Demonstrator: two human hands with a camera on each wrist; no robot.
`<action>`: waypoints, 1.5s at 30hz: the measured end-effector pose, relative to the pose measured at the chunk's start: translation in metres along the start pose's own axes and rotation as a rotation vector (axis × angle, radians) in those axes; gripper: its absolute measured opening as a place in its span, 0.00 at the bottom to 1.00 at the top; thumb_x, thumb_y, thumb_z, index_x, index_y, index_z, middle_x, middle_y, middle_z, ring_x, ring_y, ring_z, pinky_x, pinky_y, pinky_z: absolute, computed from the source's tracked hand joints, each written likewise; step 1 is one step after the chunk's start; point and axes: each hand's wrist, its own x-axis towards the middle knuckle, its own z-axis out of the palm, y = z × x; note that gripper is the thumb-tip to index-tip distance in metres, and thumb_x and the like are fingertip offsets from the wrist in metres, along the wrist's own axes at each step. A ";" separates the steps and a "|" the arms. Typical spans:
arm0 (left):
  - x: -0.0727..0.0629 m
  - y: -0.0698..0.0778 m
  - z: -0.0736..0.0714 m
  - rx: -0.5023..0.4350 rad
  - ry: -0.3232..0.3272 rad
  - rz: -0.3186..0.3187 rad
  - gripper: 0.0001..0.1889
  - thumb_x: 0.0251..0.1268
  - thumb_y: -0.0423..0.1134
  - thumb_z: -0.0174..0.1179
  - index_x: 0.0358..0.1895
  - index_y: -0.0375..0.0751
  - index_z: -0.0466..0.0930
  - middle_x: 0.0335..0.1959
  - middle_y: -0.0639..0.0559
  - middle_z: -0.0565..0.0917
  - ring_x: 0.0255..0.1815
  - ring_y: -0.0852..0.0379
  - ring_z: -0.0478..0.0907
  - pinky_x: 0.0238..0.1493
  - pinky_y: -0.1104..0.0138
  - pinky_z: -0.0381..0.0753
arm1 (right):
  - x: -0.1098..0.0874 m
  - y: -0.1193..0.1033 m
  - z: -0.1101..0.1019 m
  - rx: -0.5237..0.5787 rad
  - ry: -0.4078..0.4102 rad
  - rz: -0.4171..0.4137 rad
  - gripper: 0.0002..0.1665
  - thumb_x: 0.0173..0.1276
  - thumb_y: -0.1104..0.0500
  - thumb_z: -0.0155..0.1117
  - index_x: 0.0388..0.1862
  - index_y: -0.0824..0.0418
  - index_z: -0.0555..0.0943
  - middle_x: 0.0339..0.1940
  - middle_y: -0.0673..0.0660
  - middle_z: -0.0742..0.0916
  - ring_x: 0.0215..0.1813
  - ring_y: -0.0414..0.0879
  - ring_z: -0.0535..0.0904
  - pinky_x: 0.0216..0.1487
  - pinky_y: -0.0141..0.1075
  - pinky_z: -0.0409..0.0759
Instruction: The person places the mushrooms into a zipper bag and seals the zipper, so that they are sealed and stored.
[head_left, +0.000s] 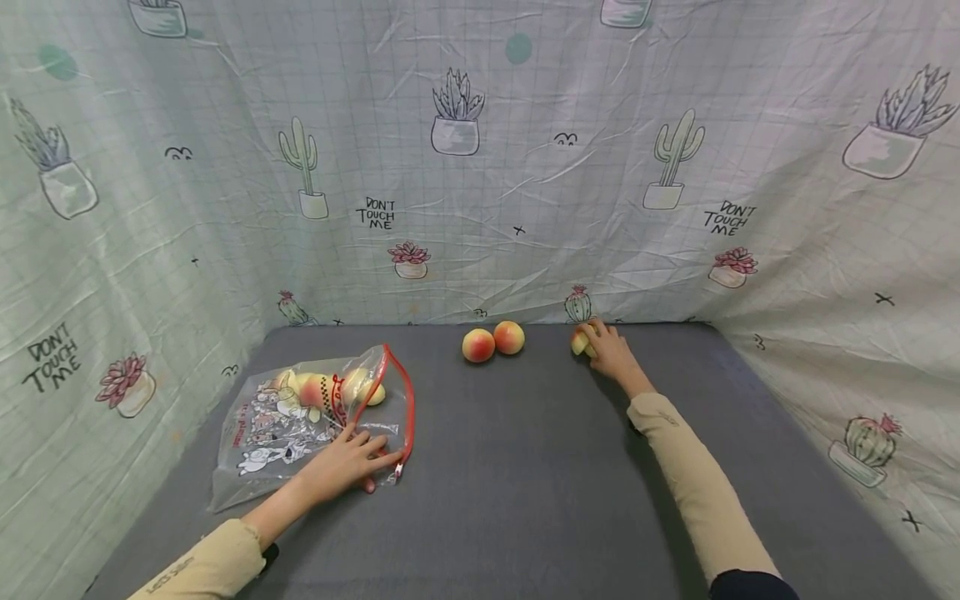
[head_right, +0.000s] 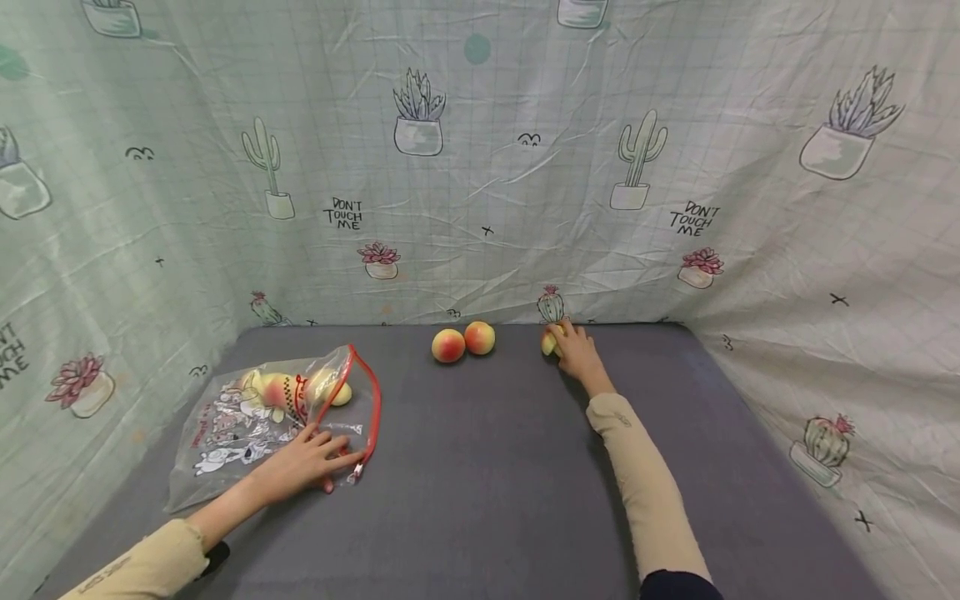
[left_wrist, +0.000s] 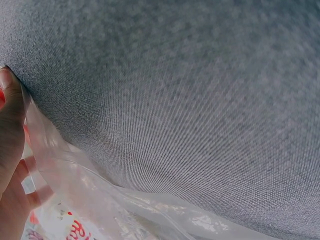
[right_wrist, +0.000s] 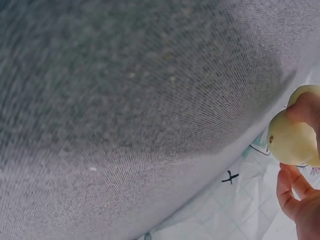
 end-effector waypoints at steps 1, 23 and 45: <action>0.000 0.000 0.000 0.001 0.002 0.002 0.29 0.45 0.60 0.52 0.54 0.56 0.74 0.41 0.53 0.76 0.34 0.56 0.69 0.42 0.53 0.70 | -0.001 0.000 -0.001 -0.004 0.001 -0.003 0.40 0.48 0.69 0.64 0.61 0.59 0.62 0.59 0.65 0.65 0.50 0.66 0.68 0.38 0.55 0.71; -0.002 -0.001 0.001 -0.020 0.006 -0.007 0.29 0.45 0.63 0.47 0.53 0.58 0.74 0.40 0.53 0.76 0.32 0.57 0.67 0.39 0.55 0.67 | -0.013 -0.008 -0.007 0.008 0.075 -0.127 0.41 0.47 0.66 0.68 0.61 0.57 0.63 0.60 0.62 0.68 0.46 0.64 0.70 0.34 0.52 0.71; 0.000 0.001 -0.001 0.007 0.024 -0.004 0.28 0.43 0.59 0.54 0.53 0.57 0.75 0.41 0.53 0.76 0.34 0.56 0.69 0.41 0.54 0.68 | -0.028 -0.027 -0.005 0.049 0.156 -0.223 0.40 0.43 0.67 0.68 0.59 0.59 0.66 0.57 0.62 0.68 0.45 0.61 0.71 0.34 0.50 0.73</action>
